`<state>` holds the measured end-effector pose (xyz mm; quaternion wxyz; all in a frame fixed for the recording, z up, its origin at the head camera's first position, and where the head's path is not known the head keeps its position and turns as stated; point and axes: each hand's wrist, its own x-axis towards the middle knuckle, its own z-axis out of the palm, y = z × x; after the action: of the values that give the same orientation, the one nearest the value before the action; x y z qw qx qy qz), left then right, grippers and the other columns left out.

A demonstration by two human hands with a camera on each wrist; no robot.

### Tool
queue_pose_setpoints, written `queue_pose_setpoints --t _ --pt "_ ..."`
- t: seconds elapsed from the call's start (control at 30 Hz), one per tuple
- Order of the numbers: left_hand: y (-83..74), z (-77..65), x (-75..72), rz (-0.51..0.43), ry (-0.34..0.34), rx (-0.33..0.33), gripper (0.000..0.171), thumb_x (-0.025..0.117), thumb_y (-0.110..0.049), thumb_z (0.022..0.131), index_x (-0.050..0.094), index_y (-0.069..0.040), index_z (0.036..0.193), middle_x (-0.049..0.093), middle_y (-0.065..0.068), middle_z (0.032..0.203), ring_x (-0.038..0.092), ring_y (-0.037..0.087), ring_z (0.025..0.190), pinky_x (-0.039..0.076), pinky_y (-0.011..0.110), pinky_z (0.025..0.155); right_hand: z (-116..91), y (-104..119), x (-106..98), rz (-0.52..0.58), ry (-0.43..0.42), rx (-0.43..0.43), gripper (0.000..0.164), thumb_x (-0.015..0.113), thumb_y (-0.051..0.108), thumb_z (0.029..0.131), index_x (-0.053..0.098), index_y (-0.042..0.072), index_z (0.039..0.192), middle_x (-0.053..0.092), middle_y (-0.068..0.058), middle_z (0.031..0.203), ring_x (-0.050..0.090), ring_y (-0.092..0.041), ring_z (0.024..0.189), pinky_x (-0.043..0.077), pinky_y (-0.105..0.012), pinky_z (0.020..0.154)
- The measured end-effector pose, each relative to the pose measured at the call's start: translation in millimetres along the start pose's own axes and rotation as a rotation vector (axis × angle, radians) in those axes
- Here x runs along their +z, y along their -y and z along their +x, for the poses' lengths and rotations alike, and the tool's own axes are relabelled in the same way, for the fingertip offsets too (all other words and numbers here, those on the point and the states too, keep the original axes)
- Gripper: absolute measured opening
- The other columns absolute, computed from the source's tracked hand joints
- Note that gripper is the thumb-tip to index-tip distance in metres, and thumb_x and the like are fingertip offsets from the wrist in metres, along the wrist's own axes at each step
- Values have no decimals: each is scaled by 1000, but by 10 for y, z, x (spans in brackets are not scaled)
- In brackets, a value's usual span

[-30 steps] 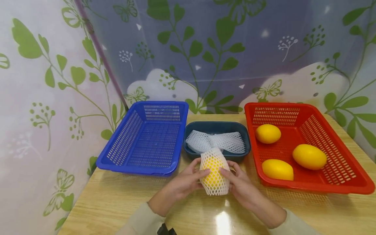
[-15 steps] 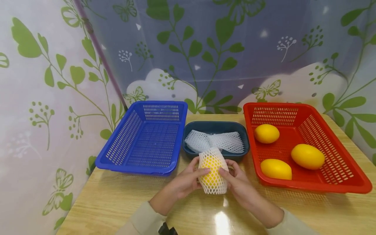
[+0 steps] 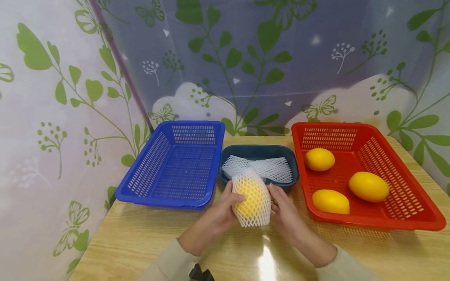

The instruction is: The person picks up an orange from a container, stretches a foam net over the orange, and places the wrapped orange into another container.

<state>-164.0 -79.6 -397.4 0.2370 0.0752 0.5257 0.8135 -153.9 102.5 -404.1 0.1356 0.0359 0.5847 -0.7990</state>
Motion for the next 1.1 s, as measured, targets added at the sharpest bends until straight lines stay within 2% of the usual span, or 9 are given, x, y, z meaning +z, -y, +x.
queue_pose_setpoints --t 0.07,0.17,0.33,0.47,0.6,0.67,0.8,0.97,1.1 --pt "-81 -29 -4 -4 19 38 63 47 -14 86 18 -15 143 51 3 119 58 13 101 49 30 89 36 34 20 29 3 -5 39 37 38 105 39 6 127 55 -2 104 55 -18 95 49 -29 86" --pt "-224 -87 -33 24 41 92 67 47 -18 85 17 -16 144 53 1 115 59 12 100 49 29 88 101 76 81 23 15 -46 39 36 33 105 36 4 131 55 -3 107 55 -18 97 49 -30 86" --pt "-490 -189 -117 66 78 173 70 50 -23 83 16 -18 144 55 0 111 60 12 96 49 28 86 182 119 255 -63 29 -127 34 41 20 103 37 1 131 52 -11 115 58 -16 95 51 -27 83" --pt "-744 -254 -252 117 64 233 71 48 -24 84 14 -20 146 54 1 112 61 13 95 51 30 83 265 130 409 -171 78 -231 34 45 12 101 38 -2 131 48 -20 125 57 -25 105 52 -36 90" --pt "-981 -295 -460 162 14 284 67 50 -27 87 15 -25 144 53 1 113 61 13 95 53 31 81 347 116 533 -341 124 -356 42 55 13 98 39 0 135 42 -21 139 48 -38 123 45 -49 100" --pt "-1072 -295 -587 169 -7 321 61 52 -28 90 18 -25 140 54 1 112 61 13 94 53 30 79 372 96 578 -426 136 -410 47 60 16 96 40 3 137 40 -18 143 43 -39 129 42 -51 103" --pt "-1213 -272 -822 189 -101 358 48 50 -28 94 24 -27 133 52 0 111 59 12 94 52 26 79 419 58 651 -582 127 -534 53 66 22 93 43 8 138 39 -13 143 41 -34 131 41 -51 104" --pt "-1360 -248 -1038 242 -318 279 35 37 -18 95 24 -27 126 46 1 114 55 12 96 49 27 81 497 42 732 -774 112 -629 61 69 34 90 41 13 141 31 -10 150 39 -30 134 40 -53 104" --pt "-1433 -267 -1202 300 -450 234 37 41 -14 96 20 -25 125 42 3 115 57 9 92 51 25 78 582 23 785 -913 152 -667 68 68 42 90 38 18 146 24 -9 155 36 -31 137 40 -55 103"
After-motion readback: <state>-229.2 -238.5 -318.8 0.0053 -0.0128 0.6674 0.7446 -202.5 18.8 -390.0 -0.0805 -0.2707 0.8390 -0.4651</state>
